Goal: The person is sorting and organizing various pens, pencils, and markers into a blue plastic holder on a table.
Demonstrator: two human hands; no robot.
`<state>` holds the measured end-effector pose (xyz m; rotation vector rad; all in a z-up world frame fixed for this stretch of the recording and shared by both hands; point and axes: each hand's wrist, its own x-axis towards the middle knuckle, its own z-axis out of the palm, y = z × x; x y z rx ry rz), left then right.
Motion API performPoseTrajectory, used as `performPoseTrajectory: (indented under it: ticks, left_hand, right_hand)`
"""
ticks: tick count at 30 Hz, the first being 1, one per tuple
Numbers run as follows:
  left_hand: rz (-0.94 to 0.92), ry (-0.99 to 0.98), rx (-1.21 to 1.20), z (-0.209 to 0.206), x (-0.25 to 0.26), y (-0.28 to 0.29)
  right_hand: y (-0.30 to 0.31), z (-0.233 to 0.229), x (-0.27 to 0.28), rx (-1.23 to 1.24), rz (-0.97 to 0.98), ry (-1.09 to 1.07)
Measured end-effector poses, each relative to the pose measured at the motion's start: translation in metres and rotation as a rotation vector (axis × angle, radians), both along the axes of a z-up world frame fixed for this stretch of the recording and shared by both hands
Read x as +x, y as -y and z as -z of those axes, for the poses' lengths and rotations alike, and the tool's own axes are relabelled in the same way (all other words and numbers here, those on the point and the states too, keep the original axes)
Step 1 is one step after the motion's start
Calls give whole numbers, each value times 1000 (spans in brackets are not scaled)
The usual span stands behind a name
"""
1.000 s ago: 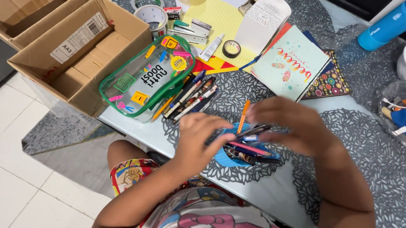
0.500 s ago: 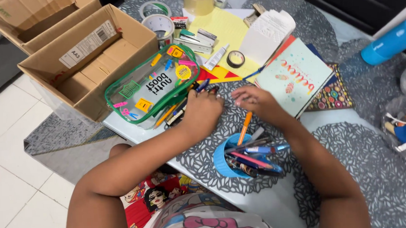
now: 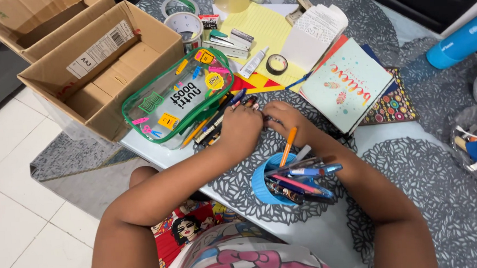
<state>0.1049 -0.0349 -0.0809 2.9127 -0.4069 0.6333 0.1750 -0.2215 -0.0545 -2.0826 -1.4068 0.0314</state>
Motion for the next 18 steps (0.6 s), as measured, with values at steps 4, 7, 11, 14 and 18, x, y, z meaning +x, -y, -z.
performPoseTrajectory:
  ticks: [4,7,11,14,18]
  left_hand:
    - [74,-51,-136,-24,-10,-14]
    - [62,-129,-275,-76,-34,-32]
    - [137,-108,-496,-130,-60,-46]
    - [274,290,-577,-163,-78,-43]
    - [393,304,-834,-192,-96,-34]
  right_hand:
    - [9,3,5,-42,20,-8]
    - [36,-19,4,-44,95,193]
    - [54,-81,-17,39,296,-239]
    - [64,-99,-32,263,276,-477]
    - [66,-118,-55,361,250,-357]
